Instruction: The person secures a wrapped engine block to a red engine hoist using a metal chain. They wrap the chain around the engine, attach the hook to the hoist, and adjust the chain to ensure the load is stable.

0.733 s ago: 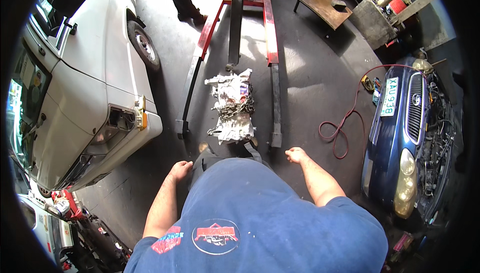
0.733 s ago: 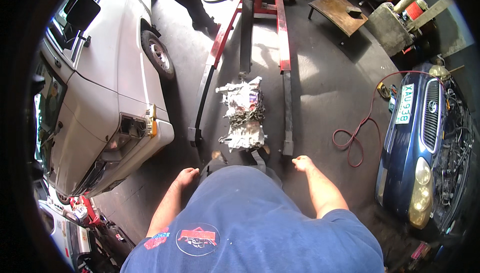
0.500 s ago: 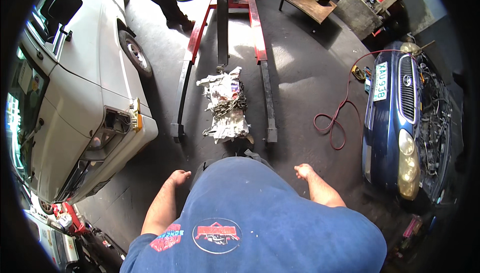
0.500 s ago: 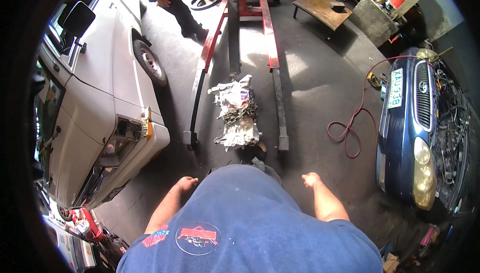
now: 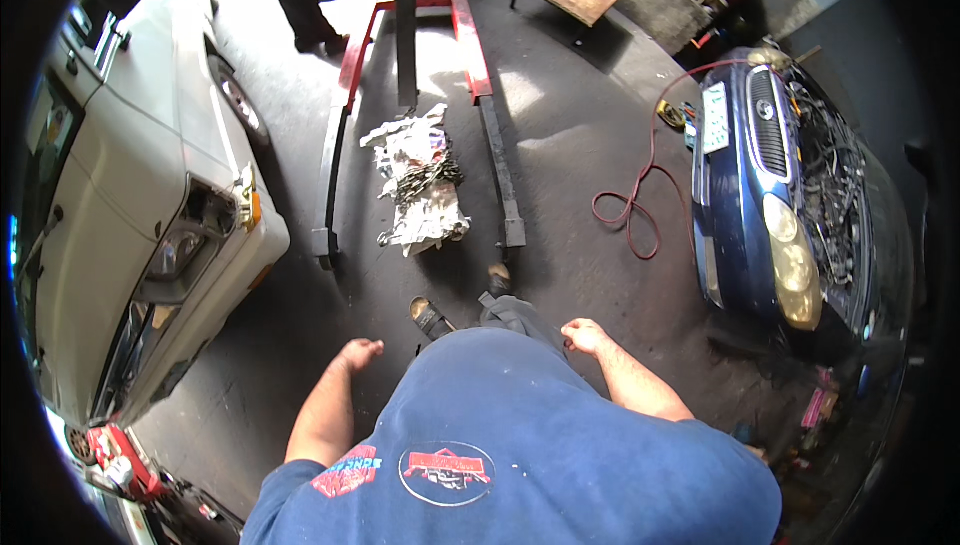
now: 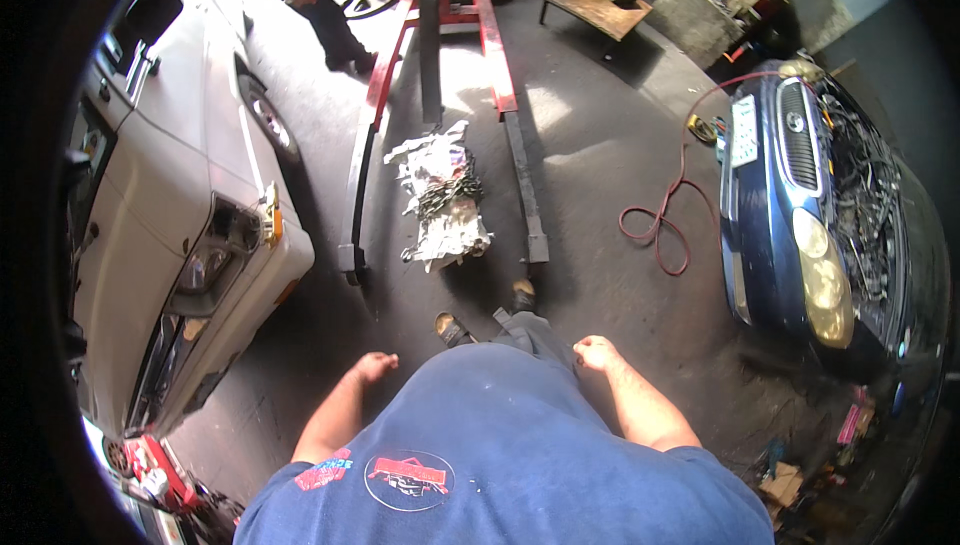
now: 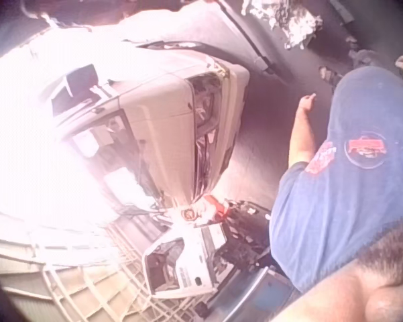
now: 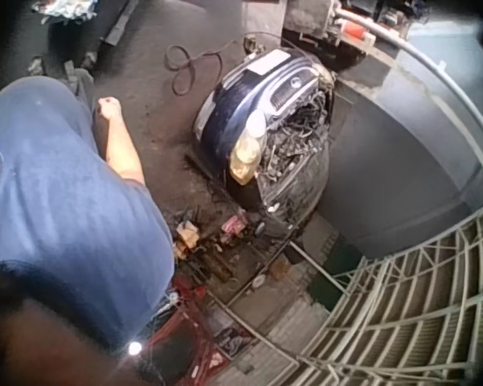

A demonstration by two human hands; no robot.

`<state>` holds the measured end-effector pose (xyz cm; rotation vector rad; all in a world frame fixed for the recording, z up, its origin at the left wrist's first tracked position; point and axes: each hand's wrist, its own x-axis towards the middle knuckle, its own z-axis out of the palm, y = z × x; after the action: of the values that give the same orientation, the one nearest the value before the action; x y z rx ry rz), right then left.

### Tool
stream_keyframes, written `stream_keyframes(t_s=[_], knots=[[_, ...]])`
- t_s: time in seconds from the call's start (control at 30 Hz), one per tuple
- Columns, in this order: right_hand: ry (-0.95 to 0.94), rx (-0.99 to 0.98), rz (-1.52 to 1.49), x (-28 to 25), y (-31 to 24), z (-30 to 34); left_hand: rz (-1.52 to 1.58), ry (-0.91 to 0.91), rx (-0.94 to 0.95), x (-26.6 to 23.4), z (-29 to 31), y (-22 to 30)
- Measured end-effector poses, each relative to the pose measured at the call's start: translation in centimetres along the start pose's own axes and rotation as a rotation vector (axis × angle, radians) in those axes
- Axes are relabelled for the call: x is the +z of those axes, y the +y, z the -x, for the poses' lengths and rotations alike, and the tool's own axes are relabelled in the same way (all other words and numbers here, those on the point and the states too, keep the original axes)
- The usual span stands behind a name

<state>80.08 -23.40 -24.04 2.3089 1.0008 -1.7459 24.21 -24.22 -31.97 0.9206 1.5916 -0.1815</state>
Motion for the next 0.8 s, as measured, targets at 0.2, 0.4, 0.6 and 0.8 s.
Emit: stream_keyframes(t_s=[0.2,0.4,0.6,0.8], knots=[[0.006,-0.004,0.365,-0.7,3.1,0.0,0.030,-0.054,0.039,4.5,2.4,-1.2],[-0.110,0.125,0.274,-4.1,9.9,-0.2,0.009,-0.035,-0.023,5.9,1.5,-0.2],[-0.053,0.150,0.044,-8.6,21.4,0.0,-0.011,0.070,0.068,8.8,-3.7,8.6],[-0.053,0.351,0.073,-14.3,33.6,-1.1,0.031,0.134,0.471,16.6,-1.2,26.9]])
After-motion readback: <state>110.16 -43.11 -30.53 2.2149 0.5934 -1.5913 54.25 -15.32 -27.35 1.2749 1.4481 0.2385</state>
